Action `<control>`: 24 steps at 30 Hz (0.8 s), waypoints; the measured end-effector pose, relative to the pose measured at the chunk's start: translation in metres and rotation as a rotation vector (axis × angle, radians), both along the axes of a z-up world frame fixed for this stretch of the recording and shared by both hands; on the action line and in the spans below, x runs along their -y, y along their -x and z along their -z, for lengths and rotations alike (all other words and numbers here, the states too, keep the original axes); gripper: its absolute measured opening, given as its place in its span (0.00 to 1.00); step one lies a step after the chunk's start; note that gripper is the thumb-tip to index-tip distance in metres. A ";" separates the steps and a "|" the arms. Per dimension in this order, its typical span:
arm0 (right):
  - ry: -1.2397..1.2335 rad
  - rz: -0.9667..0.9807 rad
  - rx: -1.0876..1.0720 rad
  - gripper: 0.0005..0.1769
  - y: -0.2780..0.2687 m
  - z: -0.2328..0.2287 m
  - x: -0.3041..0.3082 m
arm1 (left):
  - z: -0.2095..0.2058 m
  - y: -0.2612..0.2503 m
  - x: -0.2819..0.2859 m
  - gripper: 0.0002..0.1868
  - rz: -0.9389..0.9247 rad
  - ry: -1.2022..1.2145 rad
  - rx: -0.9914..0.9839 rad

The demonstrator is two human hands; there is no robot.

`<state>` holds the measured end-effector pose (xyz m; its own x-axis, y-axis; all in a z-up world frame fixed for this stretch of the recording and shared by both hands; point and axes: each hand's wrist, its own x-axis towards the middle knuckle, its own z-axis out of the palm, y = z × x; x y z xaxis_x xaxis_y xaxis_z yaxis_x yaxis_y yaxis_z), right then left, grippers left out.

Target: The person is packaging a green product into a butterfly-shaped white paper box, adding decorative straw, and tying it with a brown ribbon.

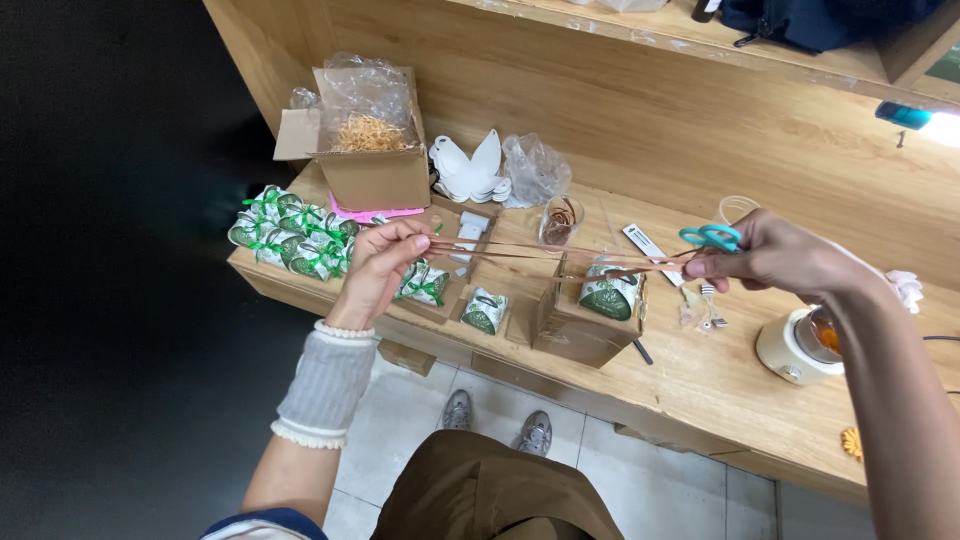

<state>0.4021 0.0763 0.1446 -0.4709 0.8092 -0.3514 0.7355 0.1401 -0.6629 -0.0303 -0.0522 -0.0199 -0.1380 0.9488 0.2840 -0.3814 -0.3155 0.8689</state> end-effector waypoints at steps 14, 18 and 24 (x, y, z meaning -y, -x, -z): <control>-0.025 0.251 -0.150 0.15 -0.024 0.015 0.000 | 0.006 -0.011 0.003 0.07 0.055 0.071 0.141; 0.020 0.320 -0.480 0.07 -0.020 0.034 0.007 | 0.018 -0.005 0.000 0.08 0.012 0.072 0.105; 0.068 0.307 -0.691 0.08 -0.031 0.070 -0.007 | 0.010 0.004 0.007 0.11 0.017 0.062 0.234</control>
<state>0.4330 0.0832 0.0748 -0.3586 0.9267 -0.1119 0.1492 -0.0615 -0.9869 -0.0348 -0.0590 -0.0296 -0.1768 0.9663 0.1872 -0.5794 -0.2559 0.7738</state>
